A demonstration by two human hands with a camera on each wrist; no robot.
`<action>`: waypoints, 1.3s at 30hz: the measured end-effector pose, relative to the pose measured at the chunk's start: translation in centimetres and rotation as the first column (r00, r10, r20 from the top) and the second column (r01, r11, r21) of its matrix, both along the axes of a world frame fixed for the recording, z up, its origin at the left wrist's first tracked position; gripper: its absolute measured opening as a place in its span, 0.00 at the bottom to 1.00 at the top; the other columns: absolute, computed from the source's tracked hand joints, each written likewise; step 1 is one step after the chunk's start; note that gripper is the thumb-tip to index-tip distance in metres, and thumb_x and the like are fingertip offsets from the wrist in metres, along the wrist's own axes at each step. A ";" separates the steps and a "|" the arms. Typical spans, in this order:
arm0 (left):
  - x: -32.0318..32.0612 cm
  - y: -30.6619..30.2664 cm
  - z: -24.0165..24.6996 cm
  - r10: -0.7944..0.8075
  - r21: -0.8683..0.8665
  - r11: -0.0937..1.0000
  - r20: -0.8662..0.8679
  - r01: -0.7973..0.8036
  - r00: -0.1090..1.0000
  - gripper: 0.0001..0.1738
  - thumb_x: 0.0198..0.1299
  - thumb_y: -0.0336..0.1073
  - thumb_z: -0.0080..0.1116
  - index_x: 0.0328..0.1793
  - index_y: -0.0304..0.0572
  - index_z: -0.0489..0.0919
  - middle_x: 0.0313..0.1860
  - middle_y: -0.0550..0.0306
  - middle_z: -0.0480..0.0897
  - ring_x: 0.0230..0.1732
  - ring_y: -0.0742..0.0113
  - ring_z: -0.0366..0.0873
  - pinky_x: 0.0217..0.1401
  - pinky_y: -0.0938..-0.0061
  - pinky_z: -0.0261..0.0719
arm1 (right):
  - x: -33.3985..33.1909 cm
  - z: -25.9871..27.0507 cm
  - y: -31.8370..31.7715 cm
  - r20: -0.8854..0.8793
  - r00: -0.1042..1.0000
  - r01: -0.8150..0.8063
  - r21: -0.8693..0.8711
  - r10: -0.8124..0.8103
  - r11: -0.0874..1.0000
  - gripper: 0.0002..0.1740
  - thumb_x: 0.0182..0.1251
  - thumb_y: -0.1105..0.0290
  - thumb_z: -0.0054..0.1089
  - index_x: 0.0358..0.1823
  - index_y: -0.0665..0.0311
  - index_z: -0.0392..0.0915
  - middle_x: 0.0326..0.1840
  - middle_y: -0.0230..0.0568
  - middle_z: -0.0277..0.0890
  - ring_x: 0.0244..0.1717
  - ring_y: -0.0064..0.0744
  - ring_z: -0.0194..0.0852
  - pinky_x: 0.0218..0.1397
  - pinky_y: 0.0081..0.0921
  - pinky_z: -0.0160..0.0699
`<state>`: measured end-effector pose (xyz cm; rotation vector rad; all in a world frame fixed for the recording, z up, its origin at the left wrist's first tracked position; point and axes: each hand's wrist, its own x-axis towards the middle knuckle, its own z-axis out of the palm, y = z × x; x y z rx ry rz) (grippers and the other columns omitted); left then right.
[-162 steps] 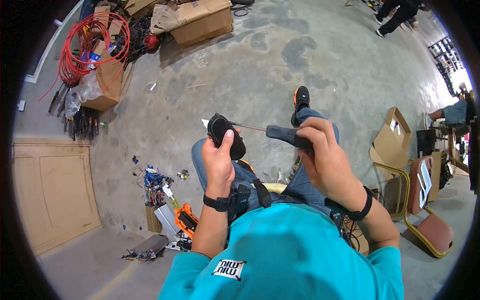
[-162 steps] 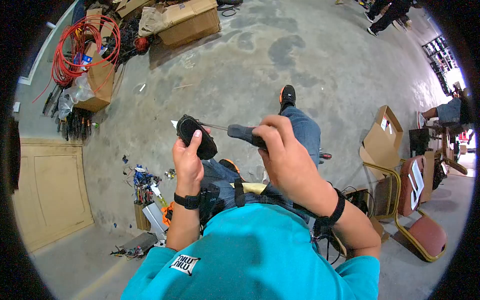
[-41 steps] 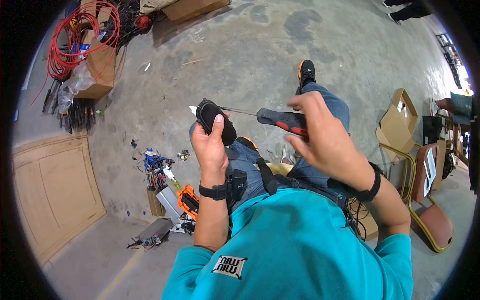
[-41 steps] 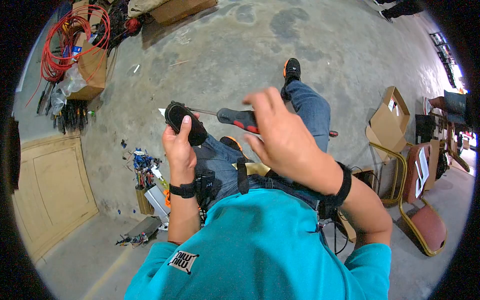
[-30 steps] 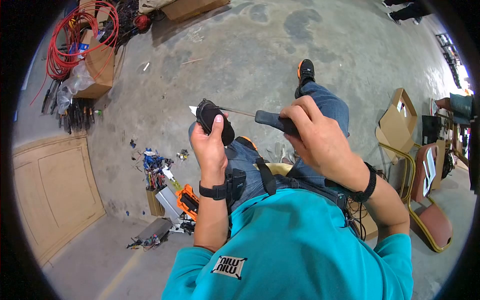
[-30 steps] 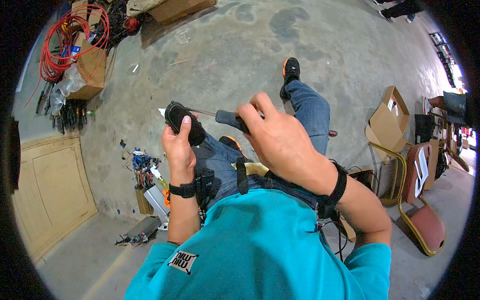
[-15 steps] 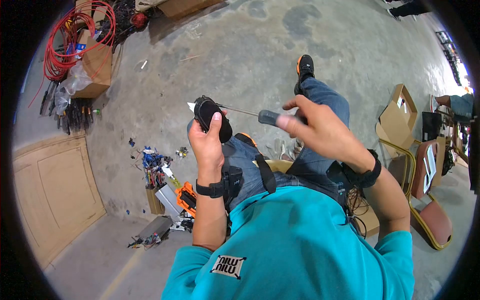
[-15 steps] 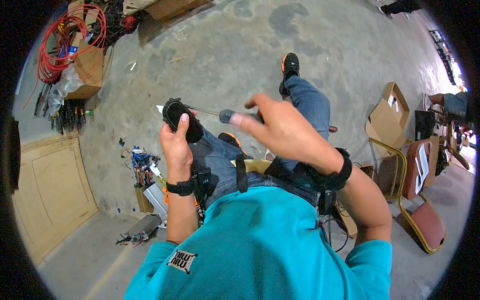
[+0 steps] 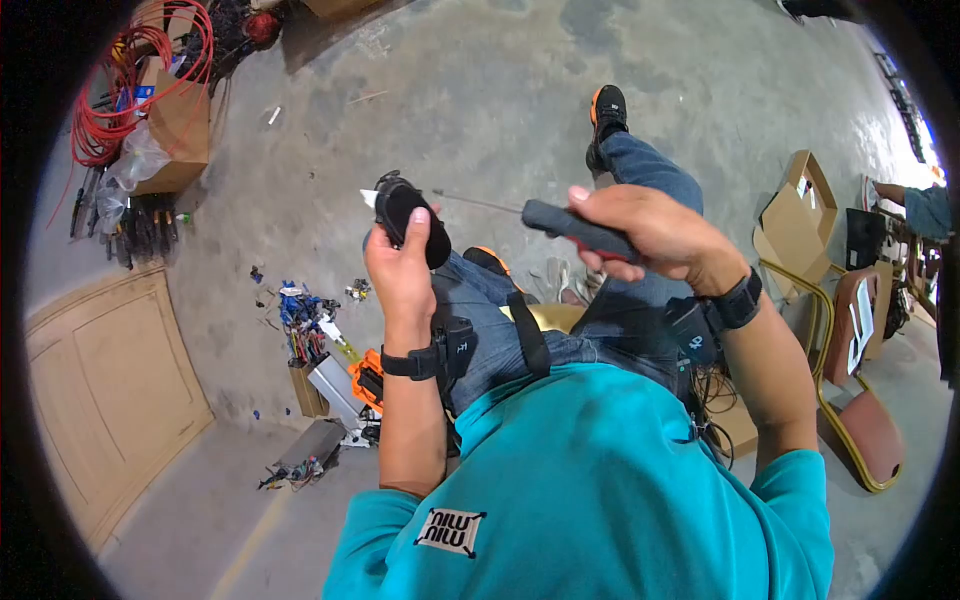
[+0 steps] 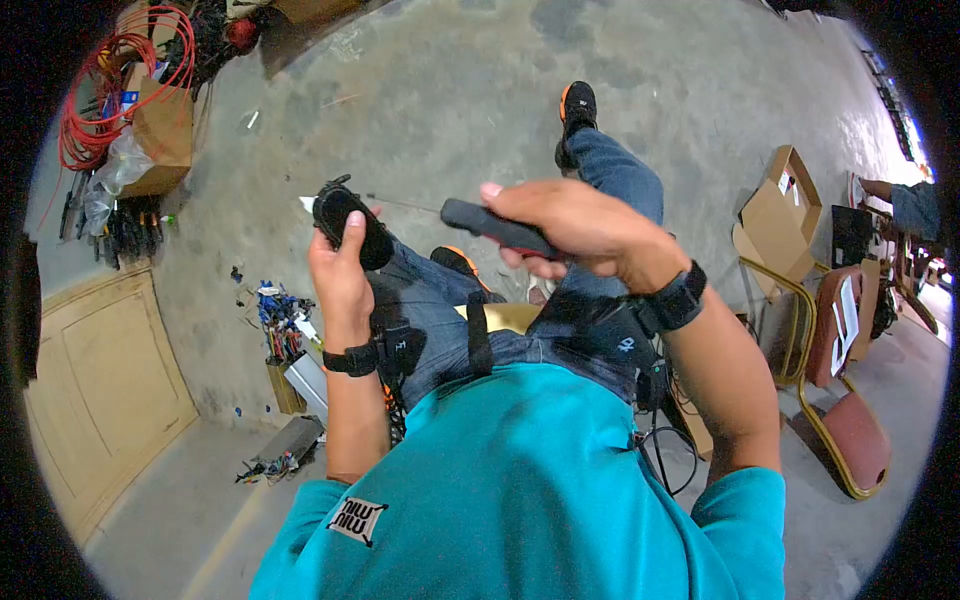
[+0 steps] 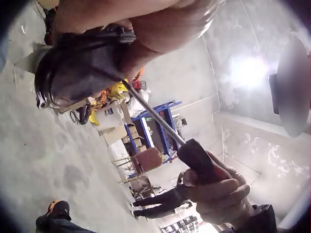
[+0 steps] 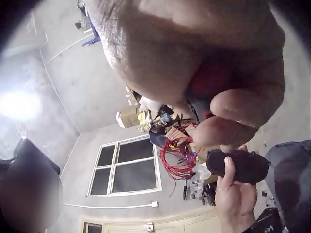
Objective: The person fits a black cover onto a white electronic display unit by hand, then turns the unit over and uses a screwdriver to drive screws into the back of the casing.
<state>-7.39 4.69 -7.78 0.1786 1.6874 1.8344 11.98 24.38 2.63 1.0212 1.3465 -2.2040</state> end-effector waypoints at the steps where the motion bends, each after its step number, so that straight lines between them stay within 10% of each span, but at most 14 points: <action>1: -0.2 0.0 -0.6 0.052 -0.028 0.998 0.044 -0.051 0.998 0.10 0.68 0.31 0.62 0.52 0.36 0.79 0.46 0.53 0.86 0.47 0.64 0.84 0.48 0.69 0.83 | 0.6 -0.4 1.0 -0.040 0.999 0.021 0.006 -0.020 1.000 0.26 0.79 0.47 0.48 0.34 0.64 0.77 0.25 0.34 0.78 0.18 0.20 0.71 0.20 0.20 0.68; 4: -0.9 -0.6 -2.0 -0.001 0.104 0.994 0.313 -0.033 0.950 0.08 0.69 0.31 0.60 0.51 0.37 0.78 0.48 0.48 0.85 0.49 0.55 0.85 0.48 0.61 0.86 | 1.7 -3.9 3.5 -0.332 0.922 0.217 0.019 -0.199 0.976 0.22 0.78 0.50 0.50 0.41 0.64 0.77 0.32 0.36 0.80 0.30 0.23 0.77 0.33 0.21 0.75; 11: 0.3 1.8 -4.5 -0.069 0.062 0.997 0.583 0.040 0.810 0.13 0.69 0.27 0.57 0.58 0.37 0.77 0.51 0.46 0.84 0.56 0.49 0.83 0.56 0.59 0.85 | -2.4 -25.9 8.5 -0.075 0.753 0.638 0.325 -0.653 0.698 0.12 0.64 0.62 0.68 0.29 0.61 0.76 0.19 0.29 0.71 0.19 0.24 0.70 0.24 0.26 0.69; 16: 0.4 3.5 -6.9 0.032 -0.162 0.982 0.643 0.095 0.765 0.13 0.71 0.31 0.56 0.59 0.40 0.74 0.50 0.51 0.83 0.57 0.48 0.82 0.57 0.50 0.84 | 1.1 -46.4 5.8 0.316 0.737 0.125 0.805 -0.597 0.580 0.16 0.60 0.56 0.65 0.36 0.64 0.85 0.34 0.54 0.85 0.40 0.52 0.85 0.45 0.42 0.80; 25: -0.2 6.4 -11.1 0.131 -0.318 0.938 0.694 0.139 0.708 0.16 0.72 0.38 0.56 0.62 0.45 0.73 0.54 0.49 0.81 0.58 0.51 0.81 0.59 0.54 0.83 | 0.5 -53.5 -0.3 0.462 0.799 -0.025 0.666 -0.386 0.745 0.16 0.58 0.59 0.66 0.41 0.63 0.83 0.40 0.54 0.83 0.46 0.58 0.80 0.50 0.49 0.77; 27: -0.4 6.9 -11.5 0.137 -0.331 0.934 0.683 0.136 0.717 0.16 0.73 0.40 0.55 0.62 0.44 0.73 0.54 0.49 0.81 0.58 0.51 0.81 0.60 0.54 0.82 | -0.3 -54.7 -1.5 0.468 0.802 -0.167 0.772 -0.371 0.613 0.18 0.57 0.59 0.68 0.39 0.69 0.82 0.37 0.55 0.83 0.43 0.58 0.81 0.47 0.47 0.77; 31: -1.0 6.5 -12.2 0.178 -0.323 0.942 0.708 0.089 0.683 0.17 0.75 0.42 0.51 0.63 0.44 0.73 0.56 0.51 0.81 0.61 0.52 0.79 0.61 0.55 0.80 | -1.0 -55.8 -3.0 0.484 0.828 -0.204 0.729 -0.282 0.653 0.19 0.61 0.61 0.68 0.49 0.65 0.80 0.50 0.50 0.79 0.55 0.54 0.74 0.60 0.46 0.73; 39: -1.9 6.4 -12.5 0.224 -0.340 0.939 0.697 0.040 0.681 0.18 0.76 0.41 0.49 0.65 0.43 0.72 0.57 0.50 0.79 0.62 0.54 0.78 0.62 0.56 0.79 | -2.0 -56.1 -3.2 0.514 0.817 -0.275 0.747 -0.263 0.606 0.19 0.61 0.61 0.68 0.46 0.68 0.79 0.47 0.52 0.79 0.52 0.54 0.76 0.57 0.46 0.74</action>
